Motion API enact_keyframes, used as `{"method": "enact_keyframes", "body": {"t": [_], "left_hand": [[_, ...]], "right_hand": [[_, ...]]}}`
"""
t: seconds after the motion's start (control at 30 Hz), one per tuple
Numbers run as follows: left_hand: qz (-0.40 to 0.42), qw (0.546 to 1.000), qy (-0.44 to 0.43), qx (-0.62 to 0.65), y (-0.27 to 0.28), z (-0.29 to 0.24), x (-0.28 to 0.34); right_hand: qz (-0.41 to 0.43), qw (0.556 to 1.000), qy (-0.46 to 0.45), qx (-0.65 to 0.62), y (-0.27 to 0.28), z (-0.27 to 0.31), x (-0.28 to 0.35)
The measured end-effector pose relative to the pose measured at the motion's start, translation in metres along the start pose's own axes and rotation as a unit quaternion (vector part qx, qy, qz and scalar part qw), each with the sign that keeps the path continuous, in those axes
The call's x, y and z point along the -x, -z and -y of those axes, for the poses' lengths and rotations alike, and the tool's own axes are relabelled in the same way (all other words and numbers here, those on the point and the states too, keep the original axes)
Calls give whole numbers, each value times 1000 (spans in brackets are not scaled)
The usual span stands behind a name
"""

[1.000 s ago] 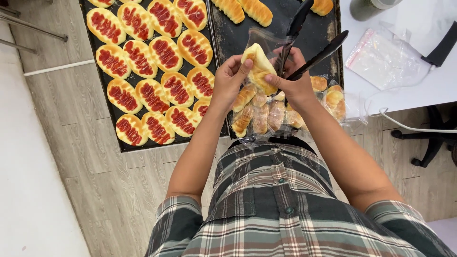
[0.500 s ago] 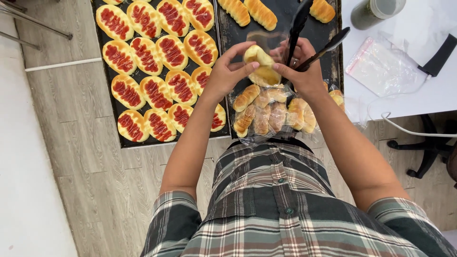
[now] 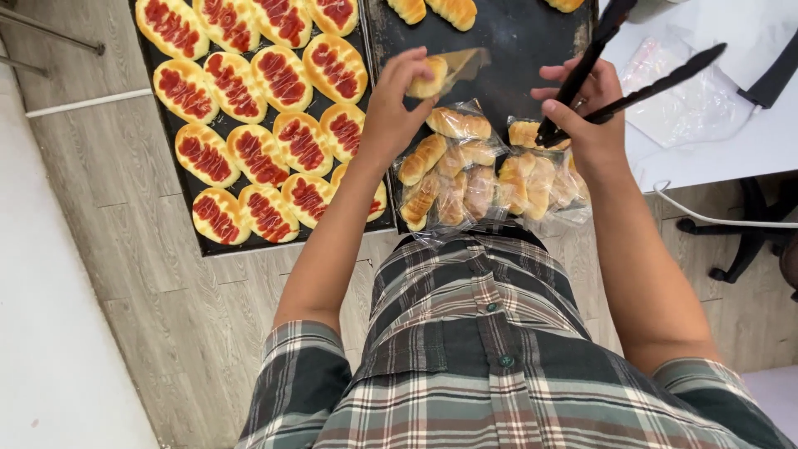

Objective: Packing individual bread rolls into plastic bags using tongs from a baking tray.

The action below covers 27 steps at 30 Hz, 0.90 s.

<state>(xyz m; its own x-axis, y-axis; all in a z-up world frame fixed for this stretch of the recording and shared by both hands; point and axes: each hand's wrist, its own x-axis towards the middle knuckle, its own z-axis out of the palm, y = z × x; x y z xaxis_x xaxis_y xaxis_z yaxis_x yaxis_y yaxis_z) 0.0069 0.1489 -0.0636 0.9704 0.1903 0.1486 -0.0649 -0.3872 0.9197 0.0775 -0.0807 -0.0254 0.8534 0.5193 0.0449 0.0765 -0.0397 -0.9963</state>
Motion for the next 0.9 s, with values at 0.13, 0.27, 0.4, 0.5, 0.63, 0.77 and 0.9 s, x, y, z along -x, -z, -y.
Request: {"method": "enact_keyframes", "body": {"t": [0.13,0.27,0.4,0.5,0.63,0.77,0.9], "left_hand": [[214,940,13,-265,-10,48,30],[154,916,-103,-355,-7,66,55],[254,936,61,-238,1,-6,29],[235,918,226,-225,-12,-12,11],[327,794,331,-392,-50,-48,-9],[148,924,130,-327,-129,-92,-32],[119,938,-87,-314,-257,-65,-50]], "right_hand": [[-23,999,-27,-10,30,-2,17],[-60,996,-65,-25,58,-7,31],[-80,996,-47,0,89,-10,38],[-110,993,-39,37,114,7,37],[-149,987,-27,47,175,5,45],[-188,981,-41,5,237,-16,62],[-118,985,-94,-82,276,-83,83]]}}
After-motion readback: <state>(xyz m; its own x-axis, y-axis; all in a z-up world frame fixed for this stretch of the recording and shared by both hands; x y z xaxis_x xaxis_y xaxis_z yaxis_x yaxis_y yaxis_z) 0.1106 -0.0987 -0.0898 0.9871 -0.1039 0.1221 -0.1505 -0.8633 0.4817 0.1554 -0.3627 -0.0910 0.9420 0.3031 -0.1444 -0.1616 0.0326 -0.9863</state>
